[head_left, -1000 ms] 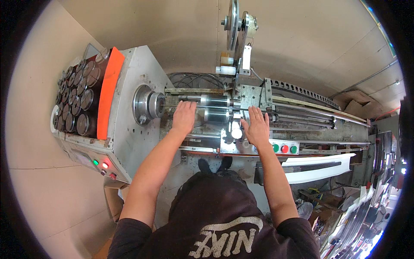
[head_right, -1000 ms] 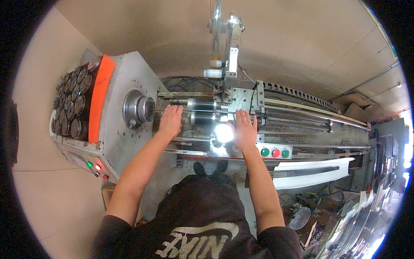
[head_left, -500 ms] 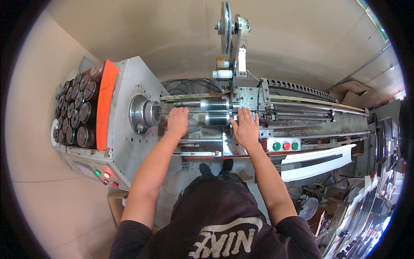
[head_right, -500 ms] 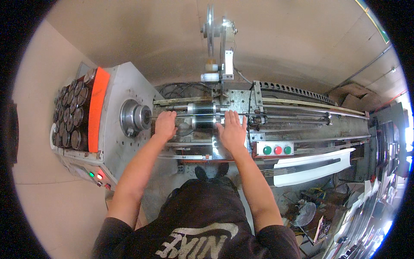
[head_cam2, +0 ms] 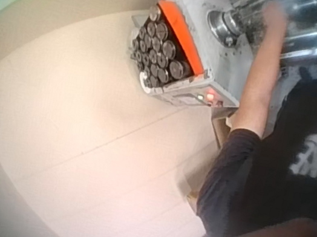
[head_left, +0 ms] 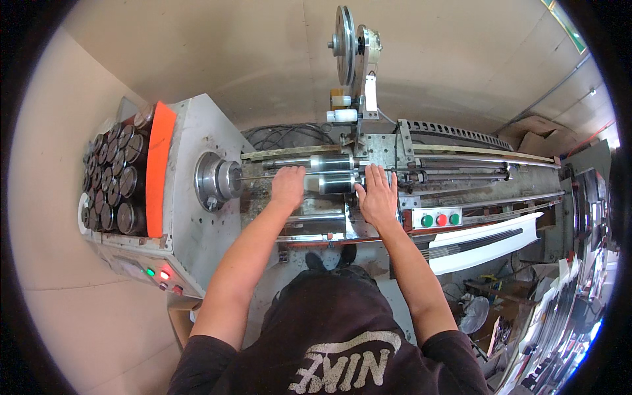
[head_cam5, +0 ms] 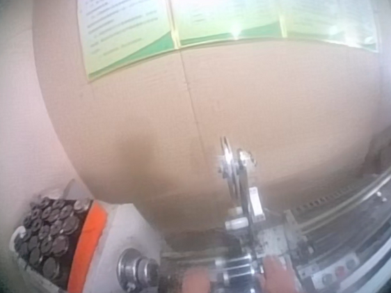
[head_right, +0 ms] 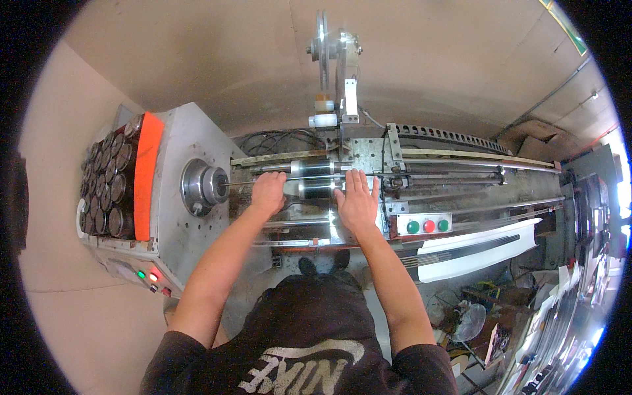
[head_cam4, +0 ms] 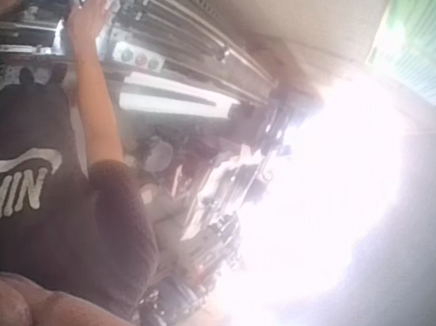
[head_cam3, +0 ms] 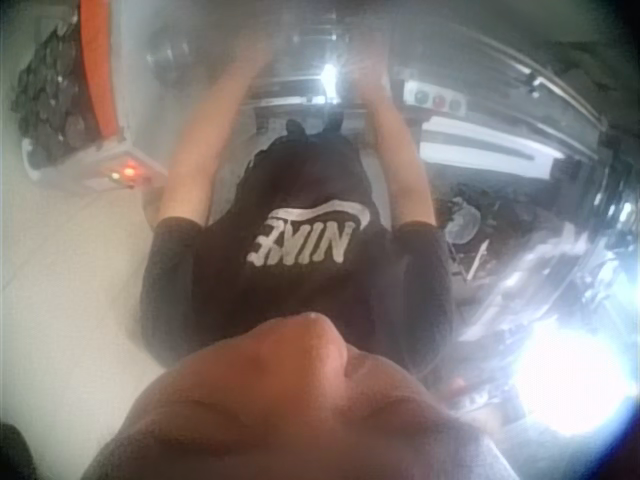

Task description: The person places metal rods onto a slitting machine, aligns them against the rollers, and activates the machine to process the material.

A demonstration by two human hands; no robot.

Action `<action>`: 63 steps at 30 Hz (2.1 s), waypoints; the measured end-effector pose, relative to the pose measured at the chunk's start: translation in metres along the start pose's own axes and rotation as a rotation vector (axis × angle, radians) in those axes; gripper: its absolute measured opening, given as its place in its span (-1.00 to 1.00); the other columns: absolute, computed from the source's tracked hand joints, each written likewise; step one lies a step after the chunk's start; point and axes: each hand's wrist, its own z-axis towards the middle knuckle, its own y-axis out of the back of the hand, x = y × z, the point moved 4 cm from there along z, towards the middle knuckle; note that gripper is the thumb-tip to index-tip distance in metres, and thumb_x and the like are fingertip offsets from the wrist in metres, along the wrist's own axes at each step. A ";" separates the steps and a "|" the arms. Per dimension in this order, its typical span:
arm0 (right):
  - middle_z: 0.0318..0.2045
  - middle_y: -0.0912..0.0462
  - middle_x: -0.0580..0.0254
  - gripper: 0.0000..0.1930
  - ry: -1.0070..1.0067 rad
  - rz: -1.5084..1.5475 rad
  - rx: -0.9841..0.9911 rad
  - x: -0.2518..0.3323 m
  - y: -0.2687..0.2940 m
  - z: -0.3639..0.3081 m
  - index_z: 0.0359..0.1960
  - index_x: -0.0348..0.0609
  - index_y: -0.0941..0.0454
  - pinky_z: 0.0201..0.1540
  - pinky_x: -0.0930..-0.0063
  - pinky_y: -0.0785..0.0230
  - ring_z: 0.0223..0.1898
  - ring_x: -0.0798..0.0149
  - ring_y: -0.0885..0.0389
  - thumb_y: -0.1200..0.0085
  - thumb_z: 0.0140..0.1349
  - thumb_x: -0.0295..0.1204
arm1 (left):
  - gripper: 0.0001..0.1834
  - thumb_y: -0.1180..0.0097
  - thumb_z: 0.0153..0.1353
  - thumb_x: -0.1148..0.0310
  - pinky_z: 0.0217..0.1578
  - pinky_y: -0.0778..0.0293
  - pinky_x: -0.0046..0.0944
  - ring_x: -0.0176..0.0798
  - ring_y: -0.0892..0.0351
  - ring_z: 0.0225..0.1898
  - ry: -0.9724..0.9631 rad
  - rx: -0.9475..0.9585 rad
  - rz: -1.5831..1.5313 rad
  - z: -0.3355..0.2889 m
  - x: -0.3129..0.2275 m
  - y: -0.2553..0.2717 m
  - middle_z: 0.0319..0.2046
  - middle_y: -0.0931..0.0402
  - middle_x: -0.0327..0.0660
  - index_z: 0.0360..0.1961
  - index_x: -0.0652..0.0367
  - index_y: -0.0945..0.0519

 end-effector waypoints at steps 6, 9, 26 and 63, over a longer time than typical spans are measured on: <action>0.55 -0.31 0.07 -0.30 -0.015 -0.026 -0.003 -0.004 -0.002 0.001 0.55 -0.19 -0.27 0.67 -0.11 0.34 0.63 0.10 -0.12 0.06 0.53 -0.02 | -0.50 -0.54 -0.03 0.37 0.15 -0.53 0.02 0.06 -0.62 0.07 -0.051 -0.027 -0.029 0.003 -0.013 0.003 -0.07 -0.64 -0.06 -0.06 0.14 -0.57; 0.55 -0.33 0.06 -0.31 -0.005 -0.025 -0.018 -0.004 -0.002 0.001 0.54 -0.20 -0.29 0.67 -0.10 0.33 0.63 0.10 -0.13 0.06 0.53 -0.03 | -0.48 -0.53 -0.04 0.38 0.15 -0.52 0.02 0.06 -0.62 0.07 -0.055 -0.032 -0.059 0.006 -0.013 -0.002 -0.07 -0.64 -0.05 -0.05 0.14 -0.56; 0.52 -0.36 0.00 -0.38 0.000 -0.039 -0.048 -0.011 -0.002 0.002 0.51 -0.21 -0.33 0.65 -0.14 0.26 0.59 0.00 -0.20 0.07 0.56 -0.10 | -0.52 -0.47 0.01 0.42 0.08 -0.56 0.07 0.12 -0.64 0.03 -0.053 -0.020 -0.036 -0.009 0.038 0.000 -0.09 -0.64 -0.03 -0.06 0.19 -0.52; 0.50 -0.39 0.03 -0.40 -0.025 -0.095 -0.034 -0.025 -0.018 0.006 0.48 -0.21 -0.37 0.66 -0.15 0.29 0.58 0.04 -0.22 0.09 0.55 -0.10 | -0.71 -0.27 0.13 0.51 0.01 -0.60 0.01 0.03 -0.73 -0.05 -0.134 -0.005 -0.075 0.016 0.015 -0.025 -0.17 -0.71 -0.08 -0.09 0.13 -0.62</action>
